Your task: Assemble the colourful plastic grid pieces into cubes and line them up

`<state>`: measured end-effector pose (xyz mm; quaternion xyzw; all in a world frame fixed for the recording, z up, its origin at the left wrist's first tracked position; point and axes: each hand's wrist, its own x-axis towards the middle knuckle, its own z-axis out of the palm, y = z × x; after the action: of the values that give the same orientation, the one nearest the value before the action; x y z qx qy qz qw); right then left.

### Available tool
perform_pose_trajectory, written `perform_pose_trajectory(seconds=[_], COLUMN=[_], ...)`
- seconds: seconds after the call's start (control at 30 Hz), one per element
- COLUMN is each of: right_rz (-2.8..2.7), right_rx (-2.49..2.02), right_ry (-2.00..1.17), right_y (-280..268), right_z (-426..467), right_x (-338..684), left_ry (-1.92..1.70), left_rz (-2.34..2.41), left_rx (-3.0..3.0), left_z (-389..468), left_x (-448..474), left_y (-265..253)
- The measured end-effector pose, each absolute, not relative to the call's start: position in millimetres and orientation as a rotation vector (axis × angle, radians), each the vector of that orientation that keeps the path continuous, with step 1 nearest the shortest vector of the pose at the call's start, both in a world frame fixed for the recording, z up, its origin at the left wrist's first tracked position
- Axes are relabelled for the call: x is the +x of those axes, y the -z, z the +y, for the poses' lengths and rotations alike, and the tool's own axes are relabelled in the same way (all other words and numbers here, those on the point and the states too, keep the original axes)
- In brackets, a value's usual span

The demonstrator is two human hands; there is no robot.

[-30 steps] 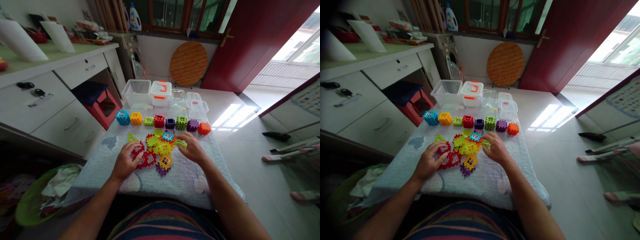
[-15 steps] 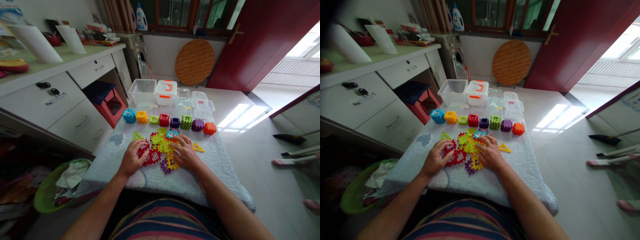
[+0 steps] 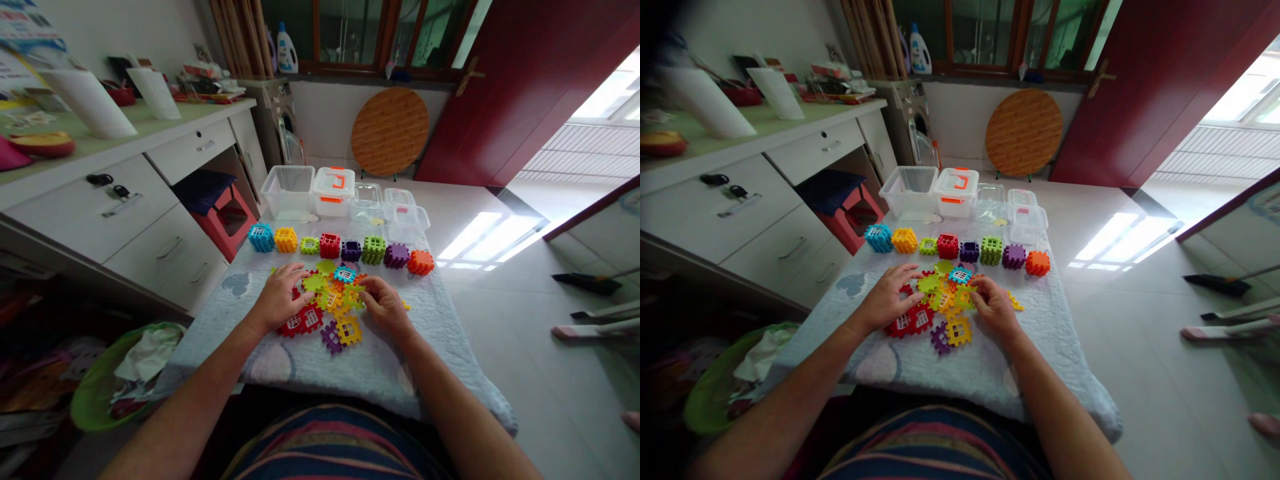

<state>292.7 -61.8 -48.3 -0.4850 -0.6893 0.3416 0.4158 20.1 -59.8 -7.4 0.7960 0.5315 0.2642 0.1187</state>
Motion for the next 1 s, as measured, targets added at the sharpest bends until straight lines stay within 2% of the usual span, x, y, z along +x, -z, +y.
perform_pose_trajectory(seconds=[0.17,0.27,0.47,0.6,0.77,1.0], right_rz=[-1.864,-1.906,-1.992,-2.004,-1.964,-2.067], right_rx=[-1.255,-1.269,-1.222,-1.201,-1.219,-1.205], right_ry=[-0.777,-0.763,-0.622,-0.556,-0.442,-0.385], right_y=[40.7,36.1,34.1,35.0,36.1,30.8], right_z=[-64.0,-66.4,-69.3,-68.9,-65.3,-64.3], right_x=[290.1,289.9,289.6,290.7,296.1,301.2], left_ry=[-0.498,-0.454,-0.505,-0.670,-0.797,-0.731], left_rz=[1.451,1.459,1.538,1.586,1.405,1.240], left_rx=[2.387,2.433,2.503,2.406,2.281,2.307], left_z=[-40.0,-39.9,-41.6,-44.8,-57.3,-65.8], left_x=[27.5,30.5,30.9,31.0,45.2,77.9], left_y=[12.3,13.8,7.5,-3.1,-15.6,-20.7])
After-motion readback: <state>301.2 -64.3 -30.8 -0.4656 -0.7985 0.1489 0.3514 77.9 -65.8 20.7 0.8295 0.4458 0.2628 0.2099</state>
